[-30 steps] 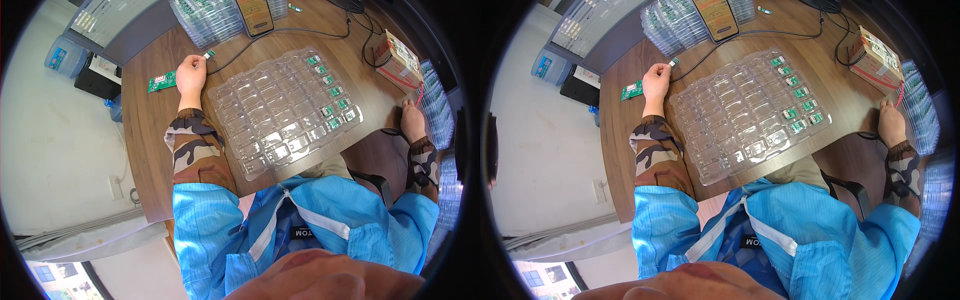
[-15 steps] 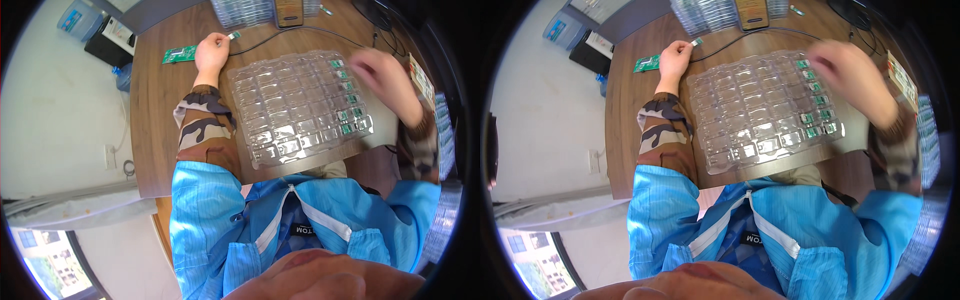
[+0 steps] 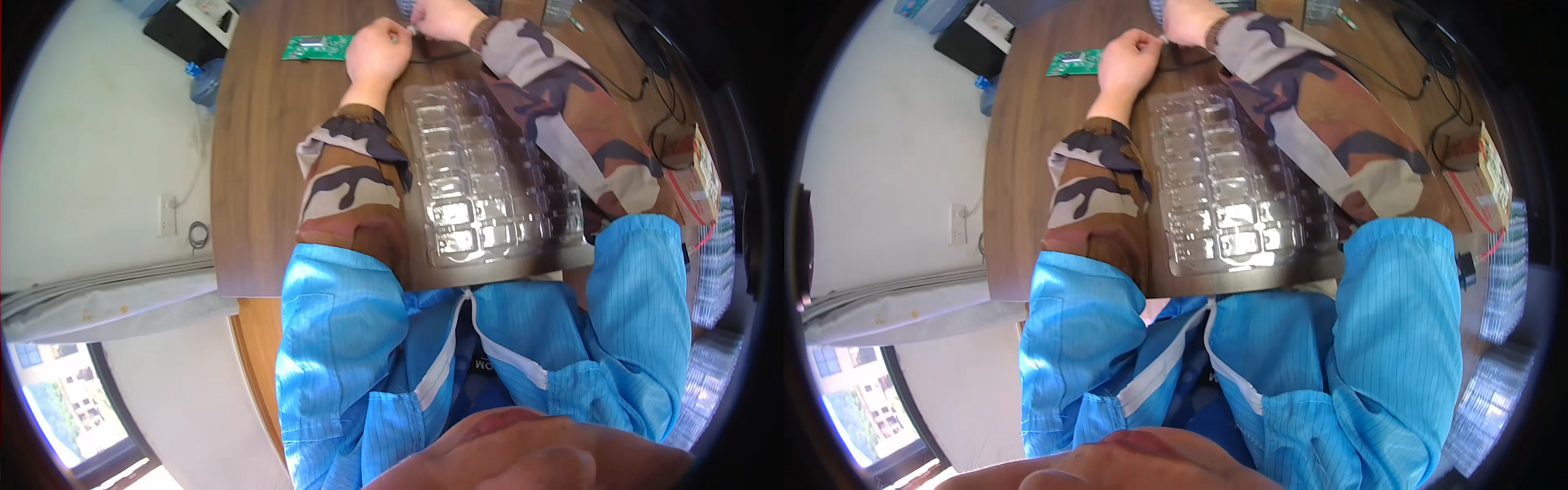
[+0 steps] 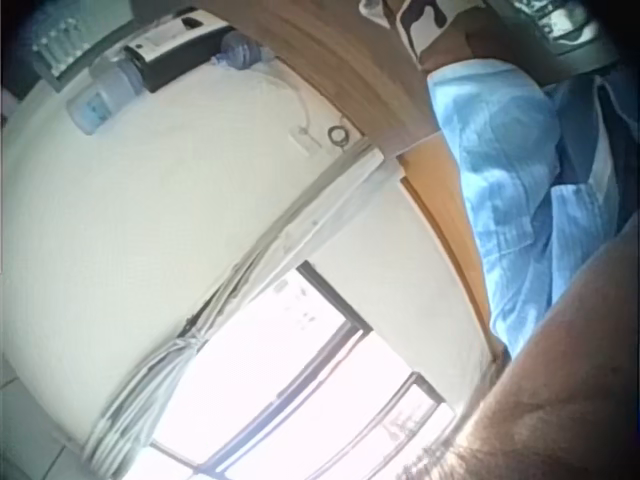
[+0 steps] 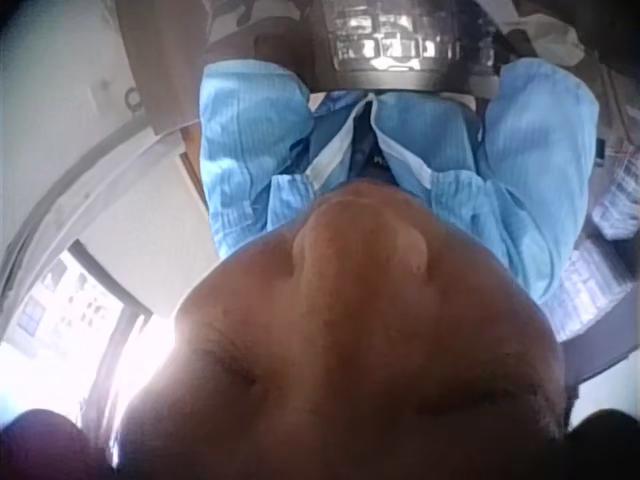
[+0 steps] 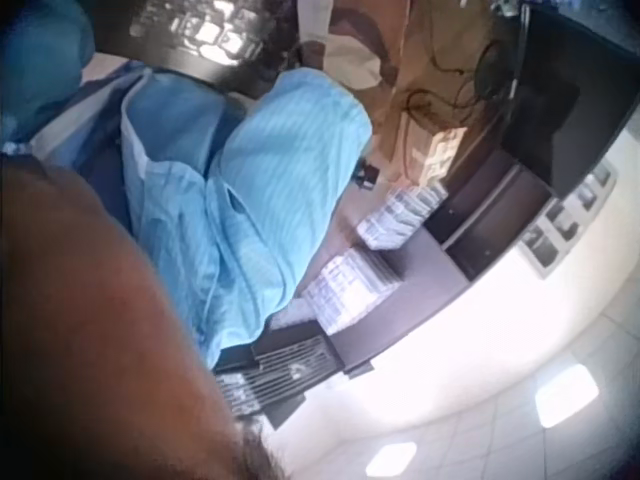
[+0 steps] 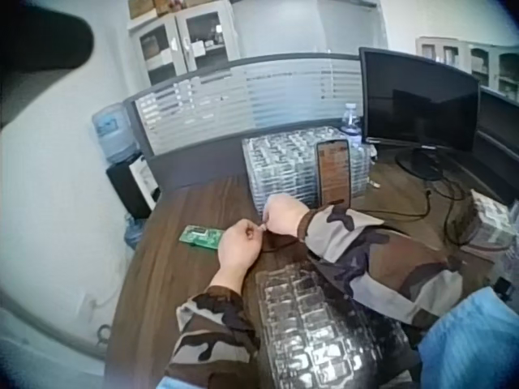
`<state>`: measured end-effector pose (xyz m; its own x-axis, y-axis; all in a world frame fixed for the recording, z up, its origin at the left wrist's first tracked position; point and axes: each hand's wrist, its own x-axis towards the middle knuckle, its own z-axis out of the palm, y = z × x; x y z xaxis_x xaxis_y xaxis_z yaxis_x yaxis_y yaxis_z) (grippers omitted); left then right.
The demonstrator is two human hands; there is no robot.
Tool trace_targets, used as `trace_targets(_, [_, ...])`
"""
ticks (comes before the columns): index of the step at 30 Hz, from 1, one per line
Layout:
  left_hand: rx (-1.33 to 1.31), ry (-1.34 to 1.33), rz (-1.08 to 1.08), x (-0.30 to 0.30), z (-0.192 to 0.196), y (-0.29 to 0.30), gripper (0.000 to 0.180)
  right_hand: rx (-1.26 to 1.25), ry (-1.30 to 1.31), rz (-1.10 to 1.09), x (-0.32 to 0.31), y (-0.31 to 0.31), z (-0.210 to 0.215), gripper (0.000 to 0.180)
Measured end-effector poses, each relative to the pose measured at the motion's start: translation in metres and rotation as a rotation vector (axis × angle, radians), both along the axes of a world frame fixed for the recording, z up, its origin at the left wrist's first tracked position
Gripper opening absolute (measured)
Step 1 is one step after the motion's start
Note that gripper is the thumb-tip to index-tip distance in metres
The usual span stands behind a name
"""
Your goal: Manually placing small green circuit board components into a plastic organizer tray grid.
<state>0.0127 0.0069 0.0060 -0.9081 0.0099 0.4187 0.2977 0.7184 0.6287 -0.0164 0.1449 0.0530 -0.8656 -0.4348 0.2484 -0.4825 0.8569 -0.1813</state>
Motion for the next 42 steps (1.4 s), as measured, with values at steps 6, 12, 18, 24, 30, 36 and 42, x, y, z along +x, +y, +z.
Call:
trace_targets(6, [-0.03, 0.015, -0.067, -0.018, -0.006, 0.003, 0.027, 0.132, 0.29, -0.138, 0.018, 0.024, 0.004, 0.013])
trace_targets(12, [-0.038, -0.011, -0.087, -0.018, -0.003, -0.012, 0.029, 0.005, -0.096, 0.056, 0.057, 0.084, 0.026, 0.012])
trace_targets(18, [-0.006, -0.039, -0.115, -0.02, -0.004, -0.005, 0.025, -0.052, -0.079, -0.026, 0.066, 0.129, 0.011, 0.015])
trace_targets(24, [0.008, -0.056, -0.109, -0.018, -0.006, 0.0, 0.025, -0.143, -0.427, 0.115, 0.182, 0.137, 0.07, 0.011])
trace_targets(30, [-0.026, -0.054, -0.068, -0.015, -0.003, -0.008, 0.026, -0.021, -0.312, 0.053, 0.24, 0.153, 0.024, 0.015])
trace_targets(36, [-0.009, -0.055, -0.085, -0.02, -0.006, -0.01, 0.027, -0.094, -0.23, 0.078, 0.24, 0.155, 0.015, 0.014])
trace_targets(42, [0.001, -0.065, -0.081, -0.021, -0.008, -0.011, 0.026, 0.005, -0.067, 0.167, 0.243, 0.154, 0.014, 0.012])
